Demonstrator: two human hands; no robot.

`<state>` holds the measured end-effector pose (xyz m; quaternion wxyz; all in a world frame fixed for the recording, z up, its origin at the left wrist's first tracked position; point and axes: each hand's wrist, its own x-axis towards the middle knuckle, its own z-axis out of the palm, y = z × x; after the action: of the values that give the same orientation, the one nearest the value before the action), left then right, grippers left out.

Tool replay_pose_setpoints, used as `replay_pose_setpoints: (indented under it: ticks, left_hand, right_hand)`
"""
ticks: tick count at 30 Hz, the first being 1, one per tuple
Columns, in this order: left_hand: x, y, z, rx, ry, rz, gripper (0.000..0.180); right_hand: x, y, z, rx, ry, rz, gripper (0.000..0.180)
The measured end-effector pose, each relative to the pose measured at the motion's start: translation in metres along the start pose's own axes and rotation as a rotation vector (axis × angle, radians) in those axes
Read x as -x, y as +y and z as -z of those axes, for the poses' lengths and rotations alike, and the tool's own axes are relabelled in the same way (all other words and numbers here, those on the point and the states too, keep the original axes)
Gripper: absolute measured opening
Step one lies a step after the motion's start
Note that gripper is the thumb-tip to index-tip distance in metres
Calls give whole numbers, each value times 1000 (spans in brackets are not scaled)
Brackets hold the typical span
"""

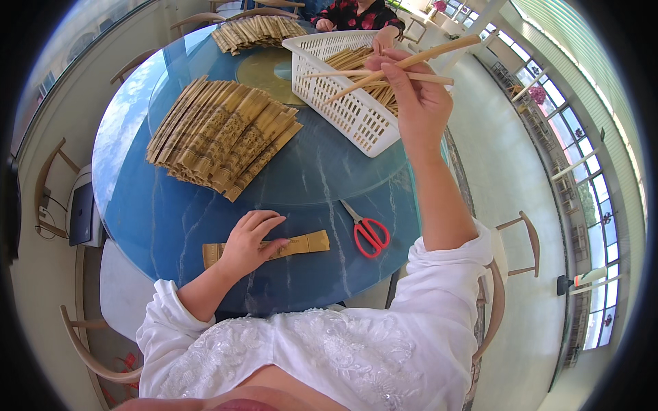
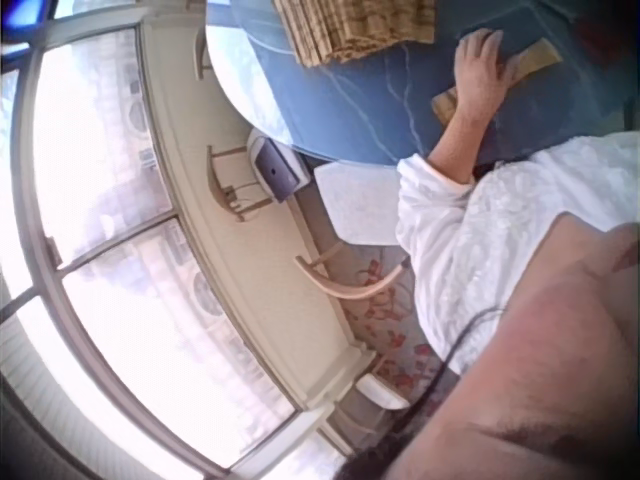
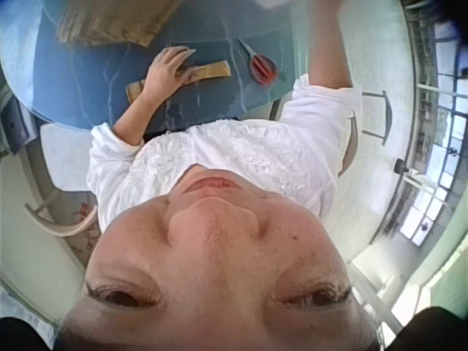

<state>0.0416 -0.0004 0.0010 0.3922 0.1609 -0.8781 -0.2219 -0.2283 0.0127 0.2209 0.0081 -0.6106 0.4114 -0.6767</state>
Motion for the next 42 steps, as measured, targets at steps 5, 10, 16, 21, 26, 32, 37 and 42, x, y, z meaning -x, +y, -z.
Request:
replay_pose_setpoints:
  ticks: [5, 10, 16, 21, 26, 32, 37, 42]
  left_hand:
    - [-1, 10, 15, 268, 456, 197, 24]
    - [5, 59, 33, 699, -127, 457, 41]
    - [28, 76, 27, 579, -323, 570, 27]
    - [44, 70, 25, 807, -327, 657, 25]
    - [53, 63, 34, 875, -480, 713, 25]
    - [61, 52, 32, 1040, -560, 759, 26]
    - [57, 52, 34, 1059, -569, 820, 25]
    - [55, 47, 29, 1065, -590, 804, 26]
  right_hand:
    - [86, -27, -8, -233, -176, -470, 21]
    - [145, -27, -28, -193, -231, -814, 18]
    - [181, -29, -40, -213, -312, -912, 20]
    - [187, -30, -39, -201, -278, -934, 22]
    - [189, -25, -36, -234, -262, -946, 21]
    - [196, -19, -38, -246, -283, -970, 19]
    - [201, -13, -37, -200, -317, -946, 24]
    - [202, -13, -37, -187, -349, -1003, 27]
